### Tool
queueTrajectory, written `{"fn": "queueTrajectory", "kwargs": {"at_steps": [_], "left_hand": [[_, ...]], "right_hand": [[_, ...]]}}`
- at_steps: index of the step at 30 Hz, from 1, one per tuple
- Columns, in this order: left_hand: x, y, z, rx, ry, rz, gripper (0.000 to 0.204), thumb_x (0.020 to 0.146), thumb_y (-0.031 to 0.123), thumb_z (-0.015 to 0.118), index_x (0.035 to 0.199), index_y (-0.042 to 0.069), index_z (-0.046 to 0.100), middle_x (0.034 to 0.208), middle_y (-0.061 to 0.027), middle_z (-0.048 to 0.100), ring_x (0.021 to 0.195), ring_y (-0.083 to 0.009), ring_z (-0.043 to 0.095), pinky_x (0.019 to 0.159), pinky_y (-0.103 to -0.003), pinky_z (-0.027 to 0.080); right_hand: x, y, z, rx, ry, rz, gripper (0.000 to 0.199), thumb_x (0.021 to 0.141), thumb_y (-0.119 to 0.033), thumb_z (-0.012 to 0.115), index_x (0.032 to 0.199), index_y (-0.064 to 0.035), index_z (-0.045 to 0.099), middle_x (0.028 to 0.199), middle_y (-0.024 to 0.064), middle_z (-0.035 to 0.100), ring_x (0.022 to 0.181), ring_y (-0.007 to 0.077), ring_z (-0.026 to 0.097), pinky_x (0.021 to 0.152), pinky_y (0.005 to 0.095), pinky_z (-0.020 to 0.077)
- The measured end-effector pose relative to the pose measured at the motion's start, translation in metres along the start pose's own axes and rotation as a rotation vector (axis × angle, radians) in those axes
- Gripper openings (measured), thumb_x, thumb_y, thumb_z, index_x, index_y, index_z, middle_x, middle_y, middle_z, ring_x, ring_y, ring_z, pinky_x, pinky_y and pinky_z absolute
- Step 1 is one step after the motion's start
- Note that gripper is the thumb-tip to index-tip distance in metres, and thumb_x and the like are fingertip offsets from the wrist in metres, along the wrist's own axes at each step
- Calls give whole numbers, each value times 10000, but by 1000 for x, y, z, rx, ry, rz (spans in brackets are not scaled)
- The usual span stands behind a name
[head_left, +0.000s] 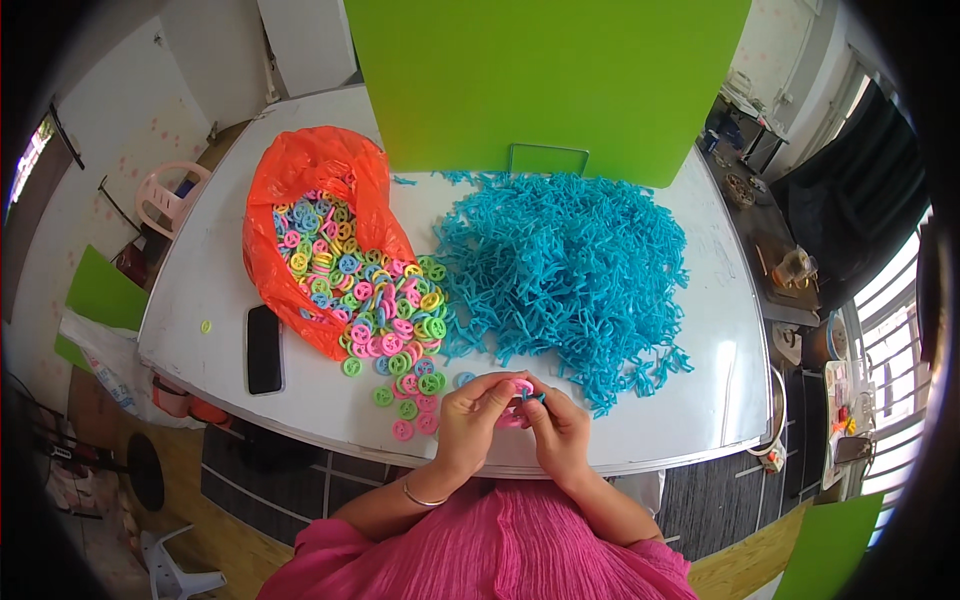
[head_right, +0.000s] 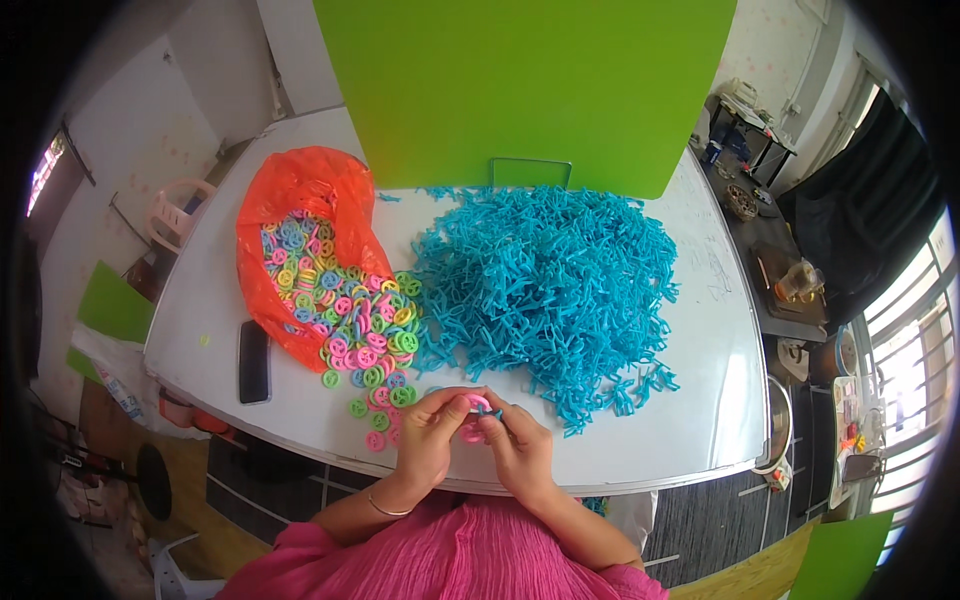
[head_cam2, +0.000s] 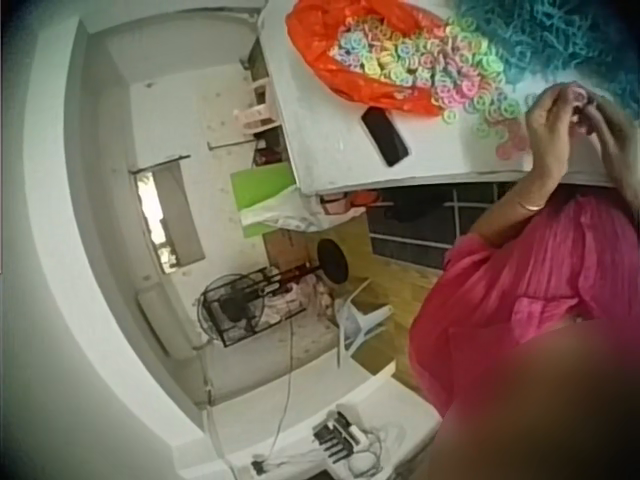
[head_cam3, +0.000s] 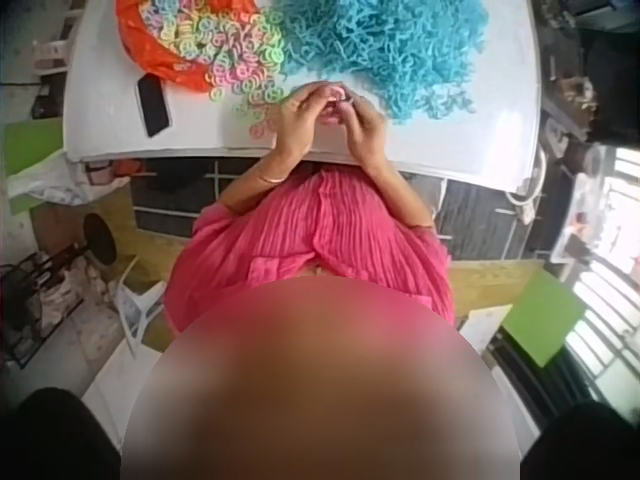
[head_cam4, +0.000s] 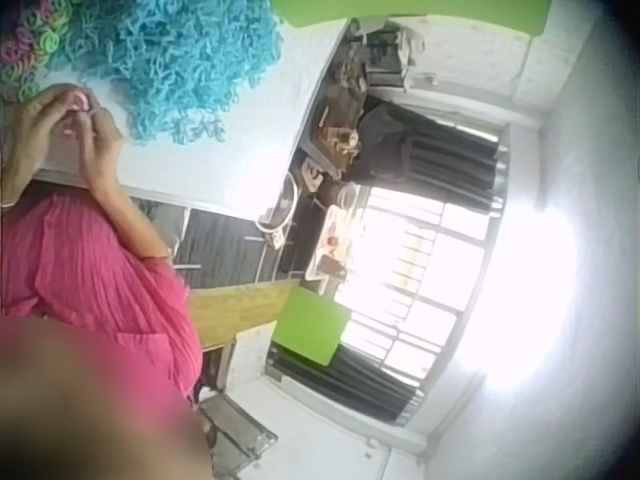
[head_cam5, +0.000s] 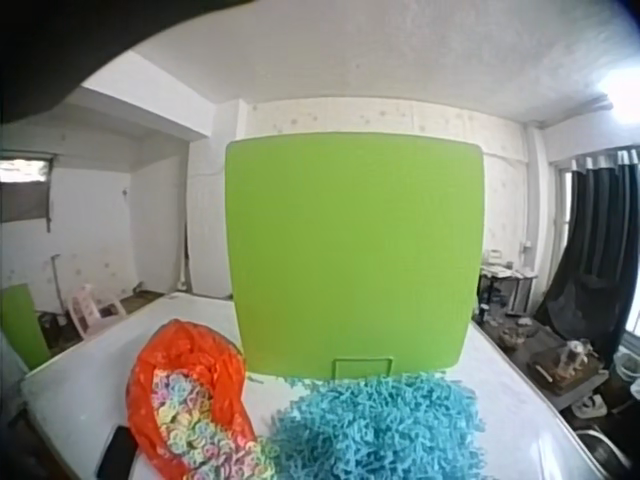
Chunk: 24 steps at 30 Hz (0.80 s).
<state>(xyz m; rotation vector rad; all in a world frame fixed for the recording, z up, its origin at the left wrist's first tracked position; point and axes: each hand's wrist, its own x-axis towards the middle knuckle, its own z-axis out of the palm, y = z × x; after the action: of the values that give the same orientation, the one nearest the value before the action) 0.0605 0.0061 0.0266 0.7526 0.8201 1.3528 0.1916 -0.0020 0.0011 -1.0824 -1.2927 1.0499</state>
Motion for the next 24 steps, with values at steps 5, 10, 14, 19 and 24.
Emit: {"fn": "queueTrajectory", "kwargs": {"at_steps": [5, 10, 14, 19, 24], "left_hand": [[2, 0, -1, 178, 10, 38, 171, 946, 89, 580, 1049, -29, 648, 942, -58, 658, 847, -112, 630, 754, -240, 513], [5, -10, -12, 311, 8, 245, 164, 923, 92, 616, 1031, -16, 678, 954, -59, 651, 791, -104, 635, 675, -209, 529], [3, -8, -13, 378, 38, 257, 143, 916, 88, 625, 997, -7, 694, 906, -52, 637, 768, -85, 606, 629, -199, 494], [3, -3, -9, 590, 13, 445, 134, 916, 90, 624, 991, 8, 699, 910, -43, 619, 762, -74, 594, 589, -193, 471], [6, -7, -8, 301, -62, 188, 183, 949, 131, 587, 1072, 26, 674, 1031, -39, 614, 798, -62, 583, 626, -195, 468]], "right_hand": [[3, -7, -4, -216, -25, -100, 379, 868, -57, 656, 1242, -27, 603, 745, 73, 607, 655, 137, 565, 586, 276, 450], [10, -18, -6, -375, -70, -247, 403, 828, -31, 685, 1225, -34, 615, 730, 81, 582, 634, 175, 552, 570, 291, 448], [13, -17, -9, -526, -91, -410, 450, 777, -4, 709, 1217, -37, 618, 700, 86, 543, 596, 213, 528, 532, 310, 437], [8, -18, -7, -576, -70, -361, 476, 753, 5, 723, 1216, -34, 617, 692, 82, 529, 589, 210, 521, 528, 323, 438], [8, -12, -4, -501, 29, -411, 481, 738, 27, 718, 1205, -40, 624, 737, 74, 579, 617, 202, 555, 553, 323, 466]]}}
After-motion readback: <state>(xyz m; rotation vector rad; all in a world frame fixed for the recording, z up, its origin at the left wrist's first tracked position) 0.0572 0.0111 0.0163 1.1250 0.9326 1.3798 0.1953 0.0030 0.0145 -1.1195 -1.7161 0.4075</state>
